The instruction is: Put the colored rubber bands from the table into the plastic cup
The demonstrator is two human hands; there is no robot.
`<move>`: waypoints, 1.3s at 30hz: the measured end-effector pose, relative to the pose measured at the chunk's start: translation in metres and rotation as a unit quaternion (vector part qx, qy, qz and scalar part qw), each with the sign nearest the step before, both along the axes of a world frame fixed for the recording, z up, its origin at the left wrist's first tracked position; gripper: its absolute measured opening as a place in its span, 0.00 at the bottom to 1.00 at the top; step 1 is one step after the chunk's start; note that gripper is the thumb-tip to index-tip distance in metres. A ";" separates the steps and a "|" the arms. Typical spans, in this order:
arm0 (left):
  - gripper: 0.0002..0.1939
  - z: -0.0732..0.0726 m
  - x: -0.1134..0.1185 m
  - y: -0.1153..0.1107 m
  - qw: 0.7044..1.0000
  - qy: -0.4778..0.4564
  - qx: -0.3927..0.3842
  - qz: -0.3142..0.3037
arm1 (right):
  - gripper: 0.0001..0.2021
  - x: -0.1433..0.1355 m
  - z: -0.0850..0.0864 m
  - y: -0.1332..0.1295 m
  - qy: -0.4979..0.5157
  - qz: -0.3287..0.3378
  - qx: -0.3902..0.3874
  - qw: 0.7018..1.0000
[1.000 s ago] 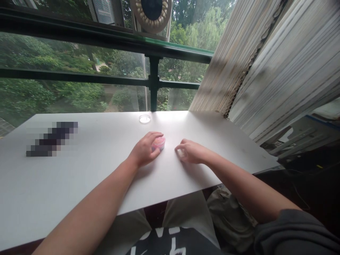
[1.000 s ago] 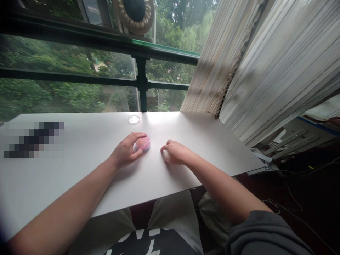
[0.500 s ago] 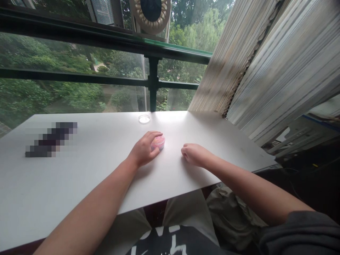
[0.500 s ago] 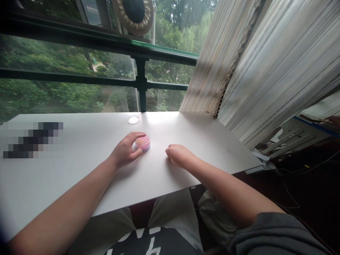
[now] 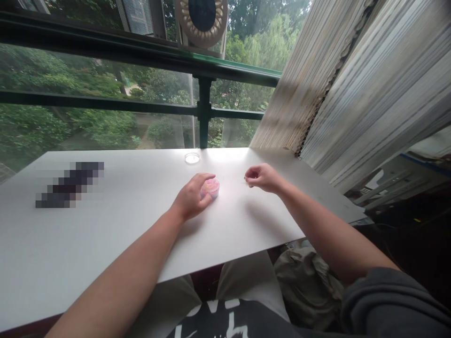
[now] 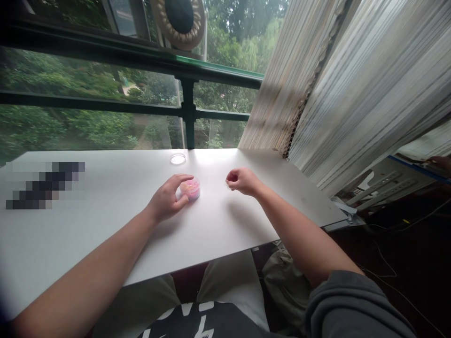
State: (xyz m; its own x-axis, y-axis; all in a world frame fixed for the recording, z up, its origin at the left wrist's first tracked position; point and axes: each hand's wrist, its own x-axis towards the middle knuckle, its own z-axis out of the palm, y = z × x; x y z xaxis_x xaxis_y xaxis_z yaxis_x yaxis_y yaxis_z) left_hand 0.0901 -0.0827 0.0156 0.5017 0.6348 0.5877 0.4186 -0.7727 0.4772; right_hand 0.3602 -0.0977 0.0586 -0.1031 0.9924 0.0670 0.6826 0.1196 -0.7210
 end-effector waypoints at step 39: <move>0.42 -0.017 -0.003 0.009 0.982 0.010 -0.188 -0.008 | 0.15 -0.096 -0.003 0.005 -0.331 0.305 0.191 0.872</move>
State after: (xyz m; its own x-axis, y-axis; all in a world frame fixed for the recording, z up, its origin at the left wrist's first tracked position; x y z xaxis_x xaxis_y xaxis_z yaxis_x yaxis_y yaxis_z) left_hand 0.0875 -0.0734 -0.0016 0.5229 0.7969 0.3026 0.4198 -0.5497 0.7222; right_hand 0.2647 -0.0927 0.0555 -0.7453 0.6583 0.1057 0.6602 0.7508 -0.0209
